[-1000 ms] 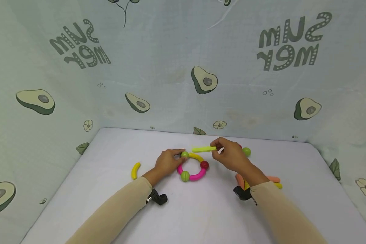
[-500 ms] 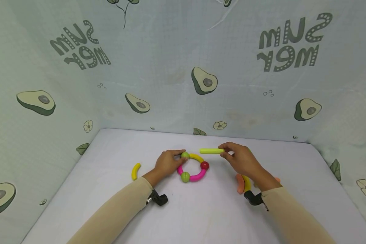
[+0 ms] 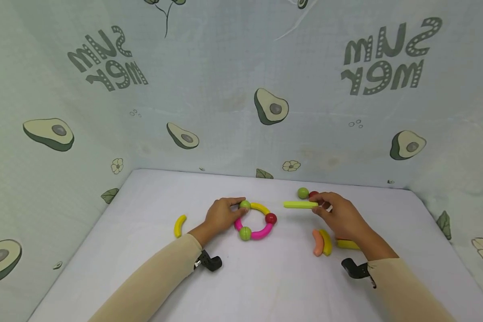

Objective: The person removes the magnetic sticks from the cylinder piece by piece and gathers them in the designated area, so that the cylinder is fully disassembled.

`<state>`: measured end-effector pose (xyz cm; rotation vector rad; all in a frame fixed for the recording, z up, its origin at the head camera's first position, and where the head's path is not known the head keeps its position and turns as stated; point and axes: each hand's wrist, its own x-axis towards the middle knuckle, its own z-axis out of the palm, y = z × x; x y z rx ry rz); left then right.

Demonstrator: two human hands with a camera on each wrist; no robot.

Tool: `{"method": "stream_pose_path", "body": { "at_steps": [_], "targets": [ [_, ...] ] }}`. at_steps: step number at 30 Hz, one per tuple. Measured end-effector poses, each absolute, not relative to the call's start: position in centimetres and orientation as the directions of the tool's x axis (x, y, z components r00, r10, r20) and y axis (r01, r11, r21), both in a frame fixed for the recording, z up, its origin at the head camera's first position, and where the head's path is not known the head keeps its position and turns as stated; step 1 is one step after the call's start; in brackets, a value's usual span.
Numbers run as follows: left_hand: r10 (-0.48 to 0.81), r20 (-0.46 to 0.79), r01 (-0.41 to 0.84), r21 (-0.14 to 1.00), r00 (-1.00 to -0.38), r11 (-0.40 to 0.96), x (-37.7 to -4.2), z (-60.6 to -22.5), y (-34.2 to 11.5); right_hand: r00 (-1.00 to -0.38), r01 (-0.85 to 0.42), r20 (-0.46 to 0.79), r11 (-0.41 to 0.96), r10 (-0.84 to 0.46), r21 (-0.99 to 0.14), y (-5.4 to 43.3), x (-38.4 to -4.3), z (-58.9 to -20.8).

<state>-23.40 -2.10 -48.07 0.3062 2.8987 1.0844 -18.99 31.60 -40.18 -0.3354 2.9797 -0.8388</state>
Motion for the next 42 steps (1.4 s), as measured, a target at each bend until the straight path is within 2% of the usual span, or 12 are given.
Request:
{"method": "stream_pose_path", "body": {
  "at_steps": [9,35,42],
  "targets": [
    [0.197,0.039,0.174,0.653,-0.98,0.737,-23.4,-48.0,-2.1,-0.976,-0.205,0.036,0.842,-0.216,-0.499,34.0,-18.4,-40.8],
    [0.204,0.04,0.179,0.654,-0.978,0.735,-23.6,-48.3,-2.2,-0.988,-0.091,-0.066,0.881,-0.137,-0.465,39.1,-17.5,-42.1],
    [0.202,0.039,0.178,0.651,-0.979,0.738,-23.7,-48.3,-2.2,-0.989,-0.099,-0.058,0.893,-0.138,-0.439,40.3,-17.2,-42.2]
  ]
}}
